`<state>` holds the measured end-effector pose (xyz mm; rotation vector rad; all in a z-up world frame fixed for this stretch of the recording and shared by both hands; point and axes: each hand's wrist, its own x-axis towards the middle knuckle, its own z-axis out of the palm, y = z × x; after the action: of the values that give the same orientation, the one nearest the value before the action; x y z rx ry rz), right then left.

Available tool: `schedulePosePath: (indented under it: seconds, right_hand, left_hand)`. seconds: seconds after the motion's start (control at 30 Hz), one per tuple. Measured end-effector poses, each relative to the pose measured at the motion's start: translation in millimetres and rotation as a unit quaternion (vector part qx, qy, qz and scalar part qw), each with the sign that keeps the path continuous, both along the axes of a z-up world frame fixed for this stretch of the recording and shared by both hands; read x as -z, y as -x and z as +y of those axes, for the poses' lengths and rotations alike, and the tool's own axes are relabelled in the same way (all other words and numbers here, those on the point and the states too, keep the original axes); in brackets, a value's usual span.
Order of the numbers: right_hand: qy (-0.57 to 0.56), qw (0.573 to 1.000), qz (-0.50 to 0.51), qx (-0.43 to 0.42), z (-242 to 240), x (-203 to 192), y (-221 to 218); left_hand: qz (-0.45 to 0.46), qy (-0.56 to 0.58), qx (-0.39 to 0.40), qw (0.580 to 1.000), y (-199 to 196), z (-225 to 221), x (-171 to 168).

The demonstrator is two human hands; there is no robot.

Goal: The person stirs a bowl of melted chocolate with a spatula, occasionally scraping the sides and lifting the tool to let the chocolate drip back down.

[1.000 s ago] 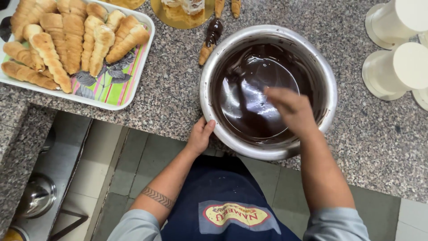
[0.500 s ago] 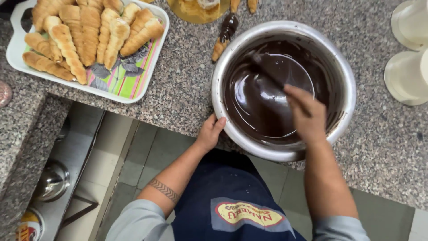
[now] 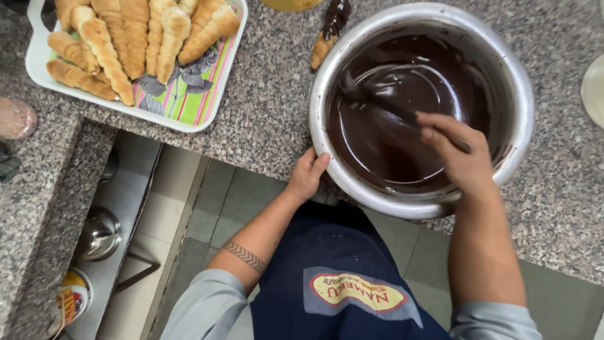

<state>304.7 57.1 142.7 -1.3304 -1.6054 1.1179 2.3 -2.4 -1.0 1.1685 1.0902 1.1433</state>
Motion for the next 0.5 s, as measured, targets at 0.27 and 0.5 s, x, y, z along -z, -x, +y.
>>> schedulePosePath:
  seconds: [0.27,0.5]
  right_hand:
    - [0.051,0.975,-0.178,-0.121,-47,-62,-96]
    - [-0.010,0.985,-0.141,0.101,-22,-11,-41]
  left_hand:
    - [0.026,0.005,0.000,1.000,1,-1,0]
    - [-0.008,0.014,0.001,1.000,2,2,13]
